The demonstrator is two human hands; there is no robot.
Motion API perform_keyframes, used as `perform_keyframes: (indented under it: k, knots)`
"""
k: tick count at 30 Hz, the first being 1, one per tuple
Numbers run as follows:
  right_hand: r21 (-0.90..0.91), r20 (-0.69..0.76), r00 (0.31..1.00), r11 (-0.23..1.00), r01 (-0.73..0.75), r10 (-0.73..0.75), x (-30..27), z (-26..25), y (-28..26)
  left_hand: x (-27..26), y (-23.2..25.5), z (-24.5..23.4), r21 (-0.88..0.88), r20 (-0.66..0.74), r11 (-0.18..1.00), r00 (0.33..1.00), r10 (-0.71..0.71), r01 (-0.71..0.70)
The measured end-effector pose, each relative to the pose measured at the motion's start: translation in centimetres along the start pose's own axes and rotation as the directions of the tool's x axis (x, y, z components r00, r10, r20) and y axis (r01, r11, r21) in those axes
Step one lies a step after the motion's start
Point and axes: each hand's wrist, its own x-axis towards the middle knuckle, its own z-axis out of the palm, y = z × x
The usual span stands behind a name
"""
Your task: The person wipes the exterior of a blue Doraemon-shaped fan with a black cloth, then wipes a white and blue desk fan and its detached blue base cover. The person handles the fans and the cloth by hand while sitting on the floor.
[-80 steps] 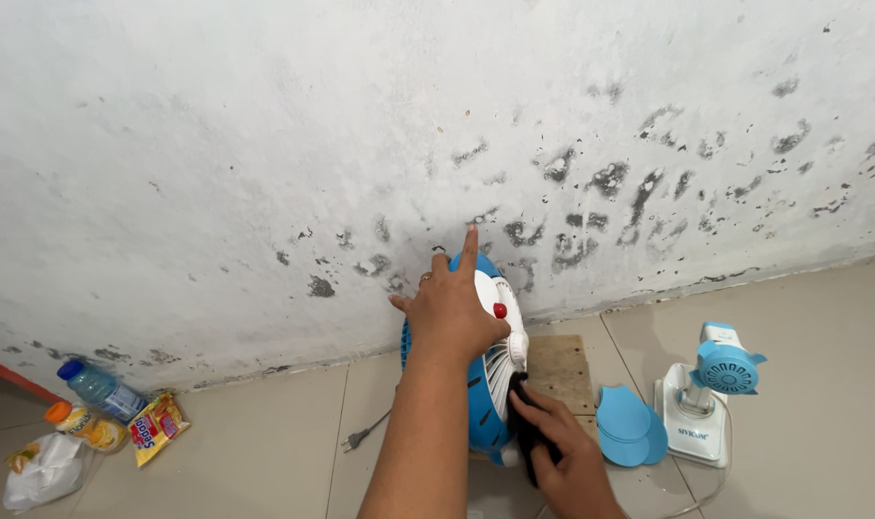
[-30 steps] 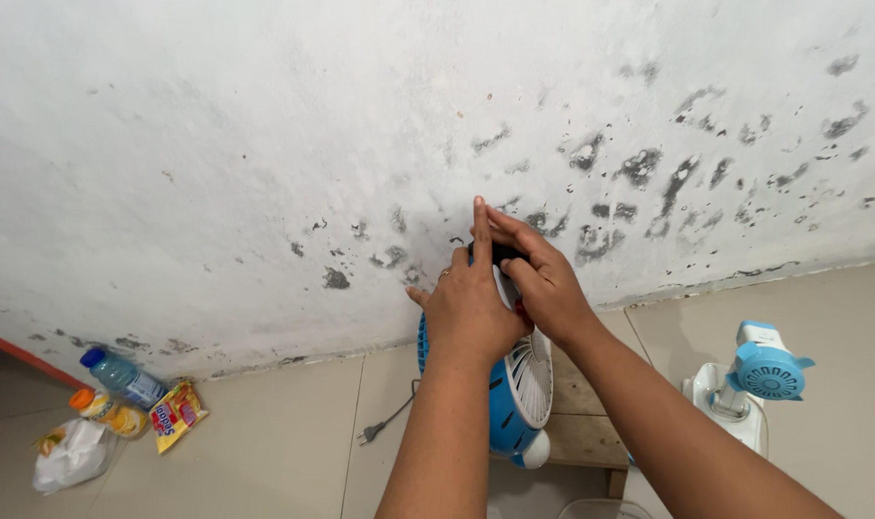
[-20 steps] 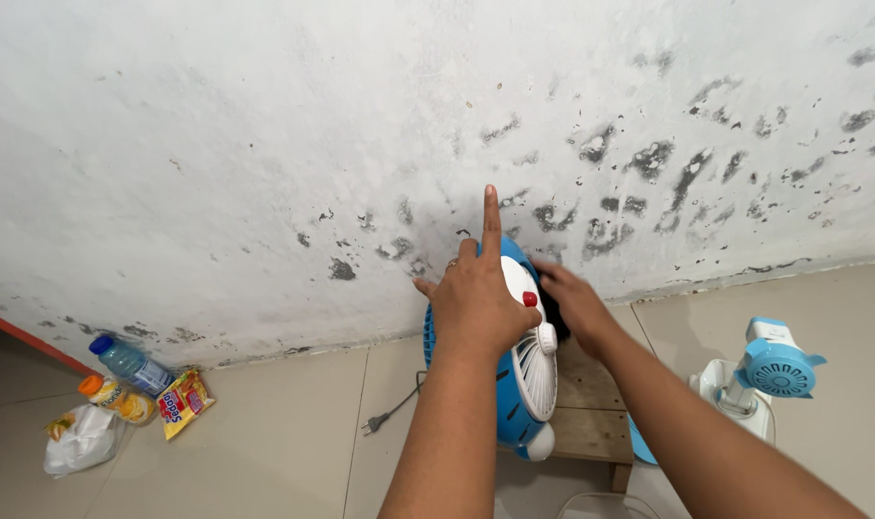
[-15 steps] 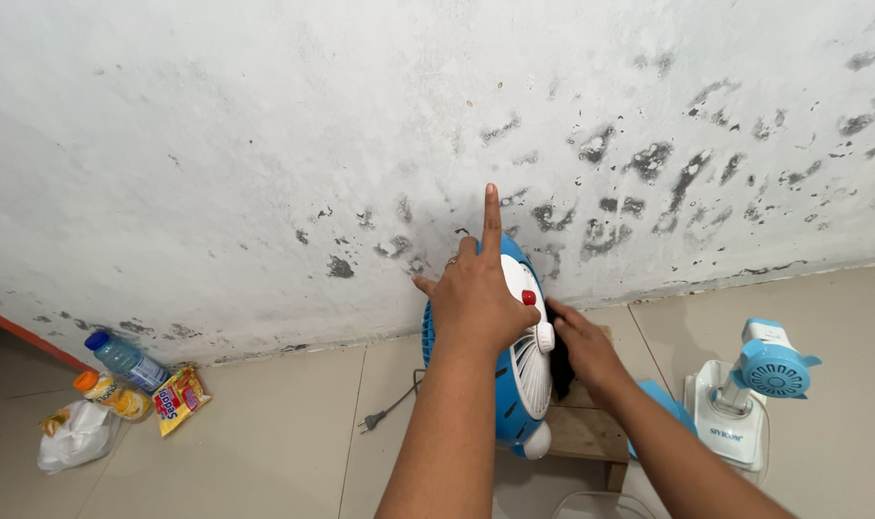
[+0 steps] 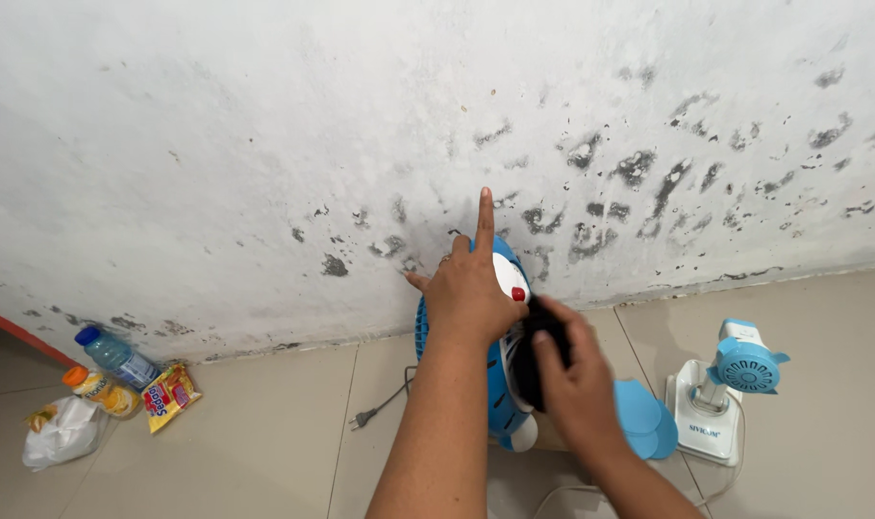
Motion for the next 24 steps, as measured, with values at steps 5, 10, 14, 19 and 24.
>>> perform_keyframes:
  k: [5, 10, 14, 19, 24]
  knots:
    - [-0.013, -0.026, 0.947, 0.948, 0.319, -0.32, -3.9, 3.1, 2.6, 0.0, -0.3, 0.1, 0.001, 0.001, 1.0, 1.0, 0.008, -0.008]
    - [-0.036, 0.049, 0.931, 0.931, 0.364, -0.362, -6.7, 2.1, 8.1, 0.3, -0.2, 0.1, 0.021, 0.003, 1.0, 1.0, 0.009, -0.009]
    - [-0.16, 0.069, 0.963, 0.95, 0.268, -0.26, -5.9, -0.5, 11.3, 0.1, -0.1, 0.1, 0.01, 0.0, 1.0, 1.0, 0.005, -0.005]
    - [-0.175, -0.063, 0.989, 0.974, -0.145, 0.136, -3.0, -1.4, 14.1, 0.2, 0.0, 0.3, 0.092, -0.003, 0.996, 1.0, 0.001, 0.0]
    - [-0.196, -0.006, 1.0, 0.98, -0.025, 0.025, -1.8, -1.7, 16.2, -0.1, 0.0, 1.4, 0.175, -0.129, 0.984, 0.99, 0.054, -0.031]
